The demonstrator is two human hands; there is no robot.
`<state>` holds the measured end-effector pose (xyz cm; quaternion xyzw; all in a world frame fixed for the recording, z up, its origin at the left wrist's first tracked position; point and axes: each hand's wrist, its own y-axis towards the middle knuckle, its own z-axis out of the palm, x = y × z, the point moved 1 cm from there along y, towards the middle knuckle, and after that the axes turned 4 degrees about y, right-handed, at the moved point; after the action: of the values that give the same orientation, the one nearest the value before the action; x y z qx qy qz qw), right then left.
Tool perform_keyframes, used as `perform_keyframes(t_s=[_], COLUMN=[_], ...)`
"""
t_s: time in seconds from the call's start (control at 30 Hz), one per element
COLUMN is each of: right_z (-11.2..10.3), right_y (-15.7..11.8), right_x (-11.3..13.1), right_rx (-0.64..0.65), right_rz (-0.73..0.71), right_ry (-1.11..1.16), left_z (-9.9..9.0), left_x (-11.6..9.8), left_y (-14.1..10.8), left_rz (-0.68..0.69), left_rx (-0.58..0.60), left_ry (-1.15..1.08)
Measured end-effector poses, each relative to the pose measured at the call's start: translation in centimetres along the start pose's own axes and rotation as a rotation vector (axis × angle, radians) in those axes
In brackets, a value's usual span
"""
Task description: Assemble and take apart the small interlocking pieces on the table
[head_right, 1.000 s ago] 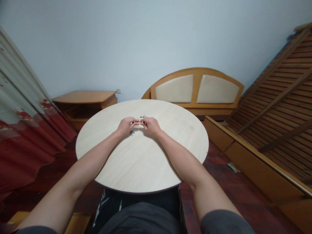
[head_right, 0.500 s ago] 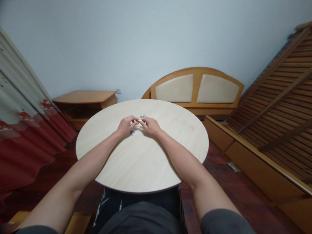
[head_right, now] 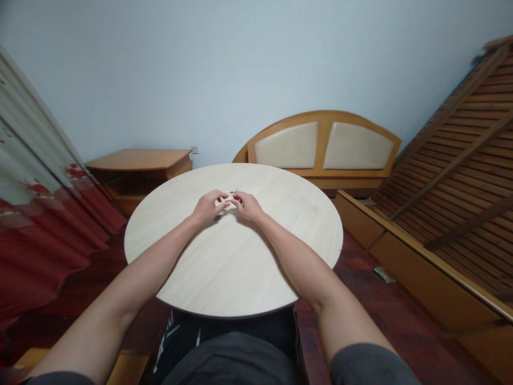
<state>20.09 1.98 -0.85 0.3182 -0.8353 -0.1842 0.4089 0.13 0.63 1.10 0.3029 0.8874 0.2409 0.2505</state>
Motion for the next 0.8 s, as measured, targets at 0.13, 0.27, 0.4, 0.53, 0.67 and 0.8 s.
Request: perform_keyframes(t_s=[0.13,0.27,0.4,0.53,0.67,0.8], right_z=[0.0,0.2,0.3,0.2,0.0,-0.2], right_y=[0.0,0.0,0.0,0.0,0.0,-0.2], right_x=[0.0,-0.1,-0.2,0.0,0.6,1.4], right_rx=[0.004,0.011,0.023,0.032,0.025,0.027], right_rz=[-0.013,-0.026,-0.018,-0.019,-0.007,0.023], right_ry=[-0.080,-0.151,-0.196,-0.219,-0.244,-0.256], left_z=[0.2,0.2,0.2,0.2,0.1,0.1], left_x=[0.1,0.0,-0.1,0.0,0.0,0.4], left_y=[0.0,0.1,0.2,0.2,0.1,0.1], left_rz=[-0.031,-0.036,-0.040,-0.039,-0.014,-0.011], left_rx=[0.037,0.051,0.071,0.083,0.067,0.051], left_ry=[0.062,0.109,0.131,0.132,0.070,0.025])
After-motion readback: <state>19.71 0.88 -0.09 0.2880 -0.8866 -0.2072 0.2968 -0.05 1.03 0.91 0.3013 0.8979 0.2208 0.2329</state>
